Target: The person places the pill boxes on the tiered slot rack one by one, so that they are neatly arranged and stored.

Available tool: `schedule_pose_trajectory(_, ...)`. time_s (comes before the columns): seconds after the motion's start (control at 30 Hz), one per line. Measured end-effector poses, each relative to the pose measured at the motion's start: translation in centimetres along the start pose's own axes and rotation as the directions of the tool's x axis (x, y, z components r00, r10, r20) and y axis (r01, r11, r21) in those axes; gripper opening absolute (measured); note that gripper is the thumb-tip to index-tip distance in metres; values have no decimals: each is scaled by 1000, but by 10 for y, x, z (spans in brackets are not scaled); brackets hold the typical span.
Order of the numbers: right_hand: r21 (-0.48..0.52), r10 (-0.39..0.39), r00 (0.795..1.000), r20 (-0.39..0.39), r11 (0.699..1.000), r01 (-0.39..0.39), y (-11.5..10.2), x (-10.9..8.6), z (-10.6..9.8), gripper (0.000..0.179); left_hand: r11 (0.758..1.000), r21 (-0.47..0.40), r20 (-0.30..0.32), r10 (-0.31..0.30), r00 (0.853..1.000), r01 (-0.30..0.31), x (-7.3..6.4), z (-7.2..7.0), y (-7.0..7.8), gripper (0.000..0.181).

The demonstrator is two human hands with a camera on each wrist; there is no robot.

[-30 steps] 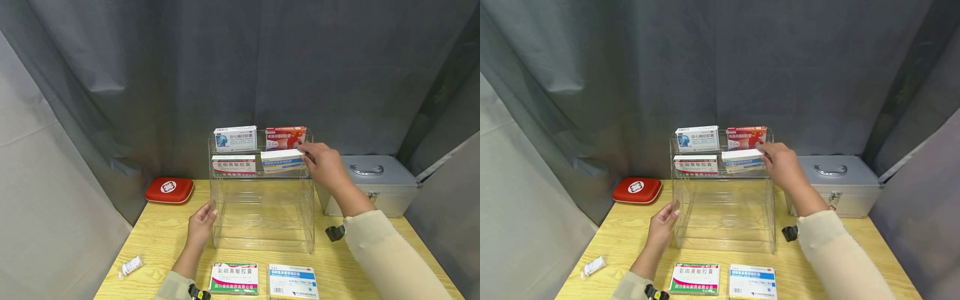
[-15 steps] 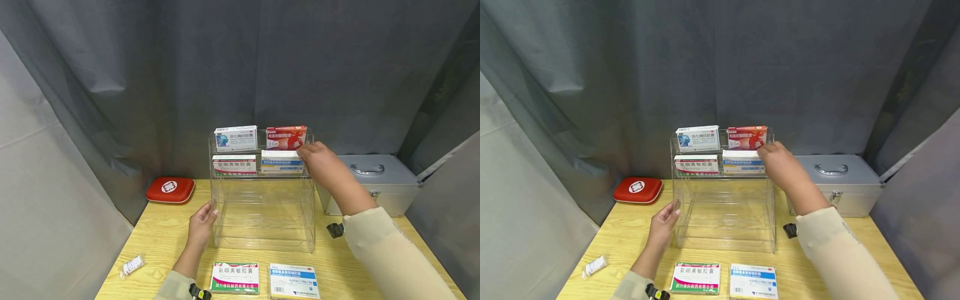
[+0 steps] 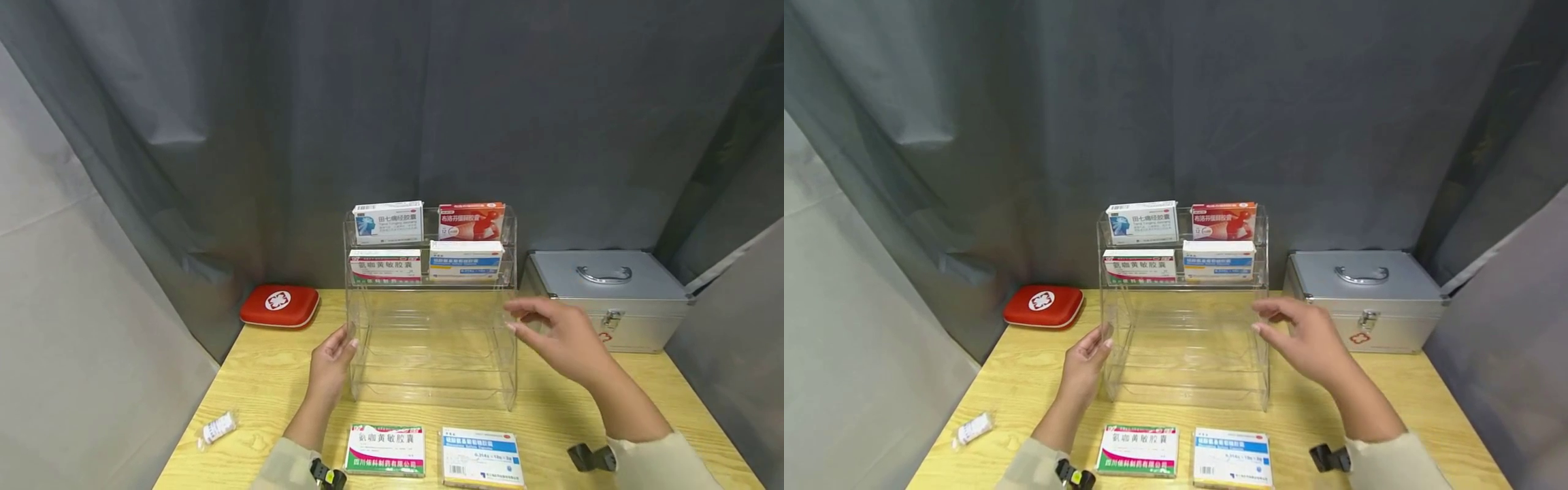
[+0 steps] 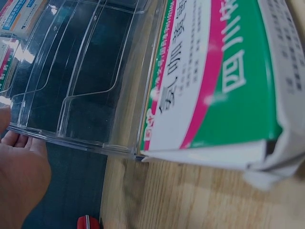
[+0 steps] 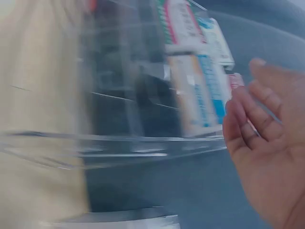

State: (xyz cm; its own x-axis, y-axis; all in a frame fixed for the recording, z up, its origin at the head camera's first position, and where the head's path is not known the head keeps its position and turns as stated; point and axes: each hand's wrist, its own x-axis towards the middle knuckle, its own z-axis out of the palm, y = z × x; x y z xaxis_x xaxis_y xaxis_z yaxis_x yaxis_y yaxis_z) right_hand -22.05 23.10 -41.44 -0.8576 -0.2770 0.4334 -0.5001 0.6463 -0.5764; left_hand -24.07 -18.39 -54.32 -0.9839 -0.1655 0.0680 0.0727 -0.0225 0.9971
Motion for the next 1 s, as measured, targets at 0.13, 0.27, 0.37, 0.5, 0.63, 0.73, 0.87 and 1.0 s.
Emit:
schedule_pose_trajectory(0.13, 221, 72, 990, 121, 970, -98, 12, -41, 20, 26, 1000, -3, 1, 4, 1000, -4, 0, 2, 2, 52)
schedule_pose_trajectory(0.27, 289, 83, 972, 221, 946, -147, 28, -72, 38, 29, 1000, -12, -7, 5, 1000, -5, 2, 2, 4, 52)
schedule_pose_trajectory(0.37, 253, 106, 955, 276, 951, -178, 42, -90, 47, 35, 1000, -10, -7, 16, 1000, -16, 3, 2, 4, 52)
schedule_pose_trajectory(0.5, 225, 129, 934, 334, 951, -212, 59, -110, 55, 47, 1000, -4, -9, 28, 1000, -28, 4, 2, 3, 51)
schedule_pose_trajectory(0.63, 253, 138, 884, 447, 928, -272, 69, -126, 64, 66, 1000, -11, -16, 21, 1000, -22, 3, 2, 2, 51)
schedule_pose_trajectory(0.73, 248, 176, 837, 519, 906, -344, 71, -132, 71, 80, 1000, -15, -17, 22, 1000, -22, 2, 2, 2, 51)
schedule_pose_trajectory(0.87, 144, 268, 794, 545, 904, -404, 71, -135, 81, 89, 1000, -11, -12, 20, 1000, -20, 1, 2, 2, 50)
schedule_pose_trajectory(1.0, 76, 289, 780, 554, 916, -393, 72, -137, 85, 91, 1000, -6, -7, 14, 1000, -14, -1, 3, 1, 50)
